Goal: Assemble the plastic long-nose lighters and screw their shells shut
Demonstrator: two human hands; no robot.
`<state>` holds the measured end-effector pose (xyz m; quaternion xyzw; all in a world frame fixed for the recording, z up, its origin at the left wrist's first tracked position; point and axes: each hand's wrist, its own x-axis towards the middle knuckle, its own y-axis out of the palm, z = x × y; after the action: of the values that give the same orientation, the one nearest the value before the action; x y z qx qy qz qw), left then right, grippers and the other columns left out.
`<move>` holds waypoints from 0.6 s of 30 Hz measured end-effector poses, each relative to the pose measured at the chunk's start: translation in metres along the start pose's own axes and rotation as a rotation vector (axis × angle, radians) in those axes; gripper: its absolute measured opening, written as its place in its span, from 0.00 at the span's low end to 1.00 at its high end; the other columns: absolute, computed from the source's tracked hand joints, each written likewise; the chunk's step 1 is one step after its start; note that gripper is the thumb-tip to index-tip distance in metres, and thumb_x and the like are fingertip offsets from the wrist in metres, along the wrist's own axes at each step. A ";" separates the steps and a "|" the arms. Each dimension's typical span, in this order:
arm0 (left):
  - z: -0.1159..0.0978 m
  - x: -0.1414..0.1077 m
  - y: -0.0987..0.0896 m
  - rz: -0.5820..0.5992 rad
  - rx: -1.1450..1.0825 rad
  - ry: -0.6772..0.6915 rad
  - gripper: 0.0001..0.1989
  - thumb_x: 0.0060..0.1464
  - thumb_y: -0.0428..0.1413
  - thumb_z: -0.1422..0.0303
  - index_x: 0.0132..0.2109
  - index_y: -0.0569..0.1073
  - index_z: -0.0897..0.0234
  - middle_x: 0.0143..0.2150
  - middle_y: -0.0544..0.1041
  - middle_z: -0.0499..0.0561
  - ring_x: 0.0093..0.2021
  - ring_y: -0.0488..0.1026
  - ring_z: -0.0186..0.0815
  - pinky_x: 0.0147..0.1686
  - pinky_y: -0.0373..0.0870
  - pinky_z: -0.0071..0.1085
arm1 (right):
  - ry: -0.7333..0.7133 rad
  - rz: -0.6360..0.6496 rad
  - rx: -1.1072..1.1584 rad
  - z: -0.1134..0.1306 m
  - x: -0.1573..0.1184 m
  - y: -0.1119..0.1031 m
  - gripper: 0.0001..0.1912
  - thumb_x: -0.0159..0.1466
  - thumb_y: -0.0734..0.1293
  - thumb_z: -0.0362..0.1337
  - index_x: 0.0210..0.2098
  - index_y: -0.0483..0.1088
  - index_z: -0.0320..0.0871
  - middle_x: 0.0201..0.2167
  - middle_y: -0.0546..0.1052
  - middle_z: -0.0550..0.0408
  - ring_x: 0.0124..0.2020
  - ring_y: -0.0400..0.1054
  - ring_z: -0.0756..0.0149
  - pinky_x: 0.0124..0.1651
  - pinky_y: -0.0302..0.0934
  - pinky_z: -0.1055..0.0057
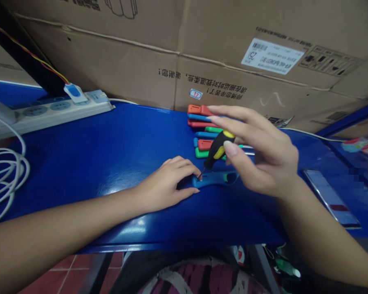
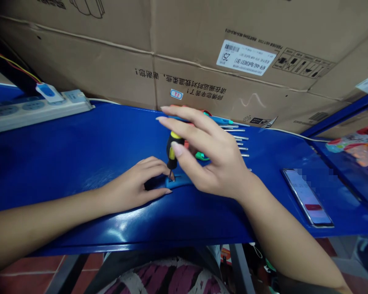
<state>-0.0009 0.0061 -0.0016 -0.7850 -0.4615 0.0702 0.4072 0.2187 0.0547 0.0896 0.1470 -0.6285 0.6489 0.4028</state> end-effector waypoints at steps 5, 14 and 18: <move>-0.001 0.001 0.000 0.005 -0.003 -0.001 0.10 0.61 0.62 0.66 0.49 0.73 0.58 0.50 0.77 0.50 0.52 0.70 0.42 0.54 0.65 0.40 | -0.082 -0.064 0.035 -0.002 0.001 0.000 0.17 0.64 0.73 0.38 0.52 0.77 0.41 0.36 0.81 0.51 0.33 0.75 0.64 0.40 0.74 0.66; 0.000 0.001 0.001 0.011 -0.009 -0.003 0.10 0.61 0.62 0.66 0.49 0.74 0.58 0.50 0.77 0.50 0.53 0.70 0.42 0.55 0.64 0.40 | -0.034 -0.029 0.053 -0.002 0.001 0.000 0.14 0.67 0.70 0.39 0.52 0.76 0.46 0.38 0.82 0.54 0.34 0.75 0.65 0.40 0.74 0.67; 0.000 0.000 0.000 0.007 -0.007 -0.003 0.11 0.61 0.62 0.66 0.50 0.74 0.59 0.50 0.77 0.50 0.53 0.70 0.42 0.55 0.65 0.40 | -0.014 -0.004 0.011 -0.001 -0.001 0.002 0.18 0.71 0.64 0.38 0.59 0.72 0.46 0.51 0.80 0.48 0.43 0.77 0.61 0.46 0.74 0.62</move>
<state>-0.0004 0.0062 -0.0016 -0.7880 -0.4595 0.0712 0.4037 0.2186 0.0558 0.0871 0.1549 -0.6275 0.6505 0.3990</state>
